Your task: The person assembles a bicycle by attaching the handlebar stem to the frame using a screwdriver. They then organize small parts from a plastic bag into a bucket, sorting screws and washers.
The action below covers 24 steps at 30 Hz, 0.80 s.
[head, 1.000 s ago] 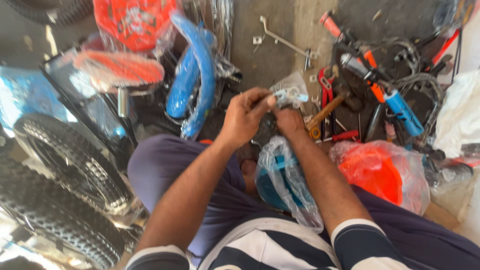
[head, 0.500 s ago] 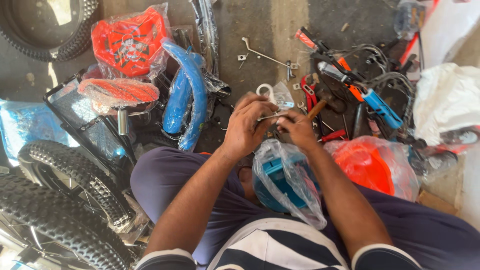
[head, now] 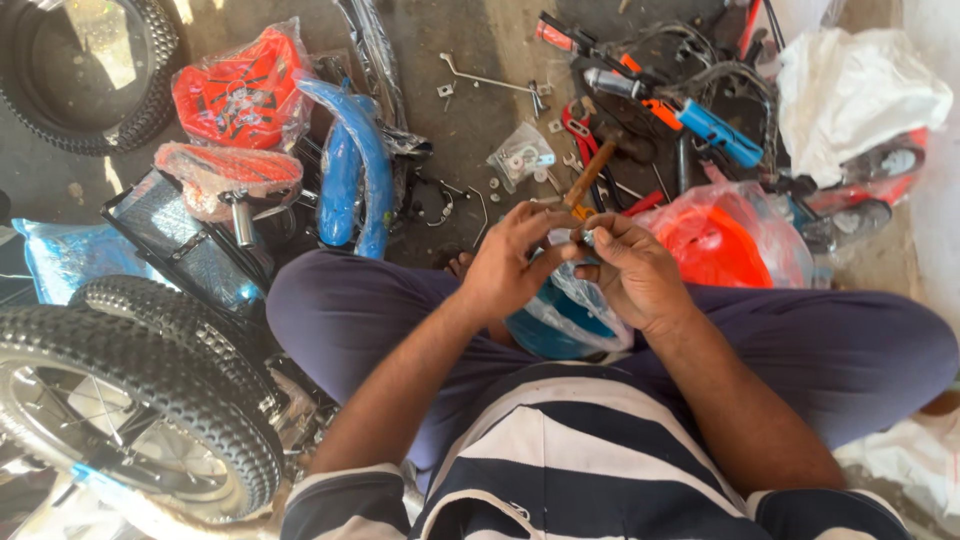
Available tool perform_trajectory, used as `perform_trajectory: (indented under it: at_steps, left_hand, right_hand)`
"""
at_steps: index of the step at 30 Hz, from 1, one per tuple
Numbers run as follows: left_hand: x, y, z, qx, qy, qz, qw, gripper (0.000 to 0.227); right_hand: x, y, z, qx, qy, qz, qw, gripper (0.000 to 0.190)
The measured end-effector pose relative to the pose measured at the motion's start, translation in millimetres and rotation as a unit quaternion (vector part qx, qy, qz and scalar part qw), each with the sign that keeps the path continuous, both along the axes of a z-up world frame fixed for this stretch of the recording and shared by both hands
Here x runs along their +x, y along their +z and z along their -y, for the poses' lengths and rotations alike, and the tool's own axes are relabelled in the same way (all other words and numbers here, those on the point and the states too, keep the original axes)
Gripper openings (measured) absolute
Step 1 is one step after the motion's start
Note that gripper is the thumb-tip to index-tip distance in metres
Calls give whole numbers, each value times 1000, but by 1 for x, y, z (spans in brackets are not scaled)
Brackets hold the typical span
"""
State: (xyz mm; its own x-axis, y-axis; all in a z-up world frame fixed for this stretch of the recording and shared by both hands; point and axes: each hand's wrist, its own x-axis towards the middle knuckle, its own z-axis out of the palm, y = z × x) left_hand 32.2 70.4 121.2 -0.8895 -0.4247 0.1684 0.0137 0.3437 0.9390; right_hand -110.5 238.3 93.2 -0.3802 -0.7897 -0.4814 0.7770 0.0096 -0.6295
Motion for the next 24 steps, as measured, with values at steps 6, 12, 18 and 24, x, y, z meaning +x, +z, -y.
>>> perform_trajectory:
  at_steps: [6, 12, 18, 24]
  left_hand:
    - [28, 3, -52, 27, 40, -19, 999, 24]
    - [45, -2, -73, -10, 44, 2, 999, 18]
    - [48, 6, -79, 18, 24, 14, 999, 15]
    - [52, 1, -78, 89, -29, 14, 996, 12]
  right_hand:
    - [34, -17, -40, -26, 38, 45, 998, 20]
    - [51, -29, -61, 20, 42, -9, 999, 21]
    - [51, -21, -70, -2, 55, -67, 996, 17]
    - [51, -18, -73, 8, 68, -69, 995, 18]
